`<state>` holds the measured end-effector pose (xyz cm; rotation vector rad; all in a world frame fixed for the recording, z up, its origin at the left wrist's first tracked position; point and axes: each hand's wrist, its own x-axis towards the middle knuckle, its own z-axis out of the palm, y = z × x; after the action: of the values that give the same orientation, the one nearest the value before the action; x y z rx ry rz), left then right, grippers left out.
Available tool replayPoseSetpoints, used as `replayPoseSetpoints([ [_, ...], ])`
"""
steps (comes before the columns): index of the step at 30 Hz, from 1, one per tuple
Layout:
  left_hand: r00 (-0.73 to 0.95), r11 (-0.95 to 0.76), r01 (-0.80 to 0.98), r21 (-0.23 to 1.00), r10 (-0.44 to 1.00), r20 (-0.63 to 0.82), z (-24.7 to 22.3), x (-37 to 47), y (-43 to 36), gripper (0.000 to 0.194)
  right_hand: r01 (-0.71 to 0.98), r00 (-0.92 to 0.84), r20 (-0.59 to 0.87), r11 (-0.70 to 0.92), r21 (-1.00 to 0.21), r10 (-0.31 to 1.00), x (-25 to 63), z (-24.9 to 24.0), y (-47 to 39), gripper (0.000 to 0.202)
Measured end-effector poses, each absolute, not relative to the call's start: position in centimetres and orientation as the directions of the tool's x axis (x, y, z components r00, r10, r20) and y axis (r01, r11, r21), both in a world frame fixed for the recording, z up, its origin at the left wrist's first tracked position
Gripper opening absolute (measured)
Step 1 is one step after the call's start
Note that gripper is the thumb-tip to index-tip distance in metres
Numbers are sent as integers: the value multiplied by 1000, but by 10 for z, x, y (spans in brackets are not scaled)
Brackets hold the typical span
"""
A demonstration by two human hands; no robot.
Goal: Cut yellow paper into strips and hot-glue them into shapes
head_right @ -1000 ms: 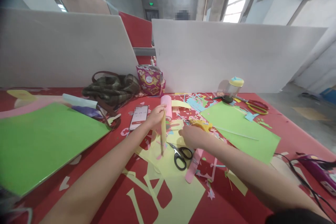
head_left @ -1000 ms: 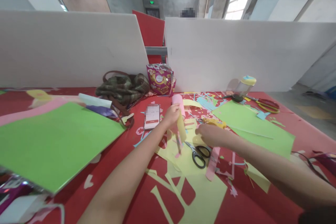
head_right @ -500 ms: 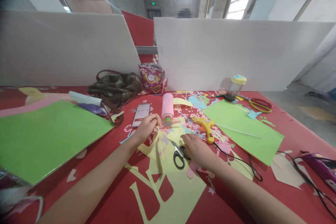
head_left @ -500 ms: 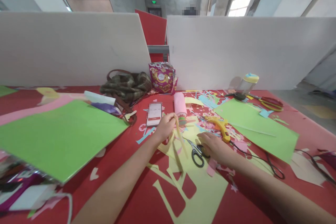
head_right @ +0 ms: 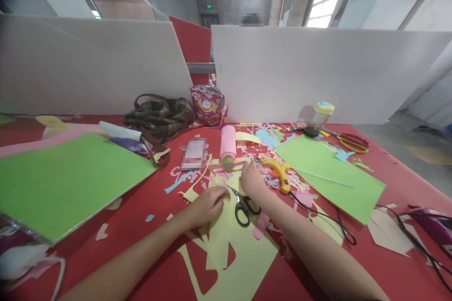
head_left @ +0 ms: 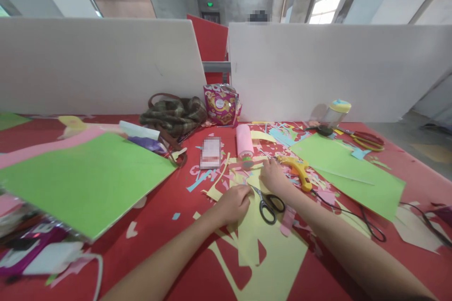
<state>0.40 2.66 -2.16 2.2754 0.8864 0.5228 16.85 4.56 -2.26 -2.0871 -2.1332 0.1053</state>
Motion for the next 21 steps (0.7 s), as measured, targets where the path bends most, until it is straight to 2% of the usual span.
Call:
replayPoseSetpoints([
  [5,697,-579,453,678,704,135,-23,2,25,24,980,19,46,-10,-197,999,169,-23,51,28],
  [10,669,-557,447,700,727,151,-21,-1,24,25,972,65,89,-43,-230,994,178,-14,51,32],
  [15,626,-514,439,737,763,159,-19,-2,25,25,959,183,232,-121,-257,955,195,13,47,31],
  [18,593,-481,453,751,791,150,-19,-4,26,23,949,211,320,-115,-294,924,203,29,39,24],
  [21,556,-369,400,839,826,98,-21,-7,27,25,904,225,462,-7,-428,858,208,38,26,14],
])
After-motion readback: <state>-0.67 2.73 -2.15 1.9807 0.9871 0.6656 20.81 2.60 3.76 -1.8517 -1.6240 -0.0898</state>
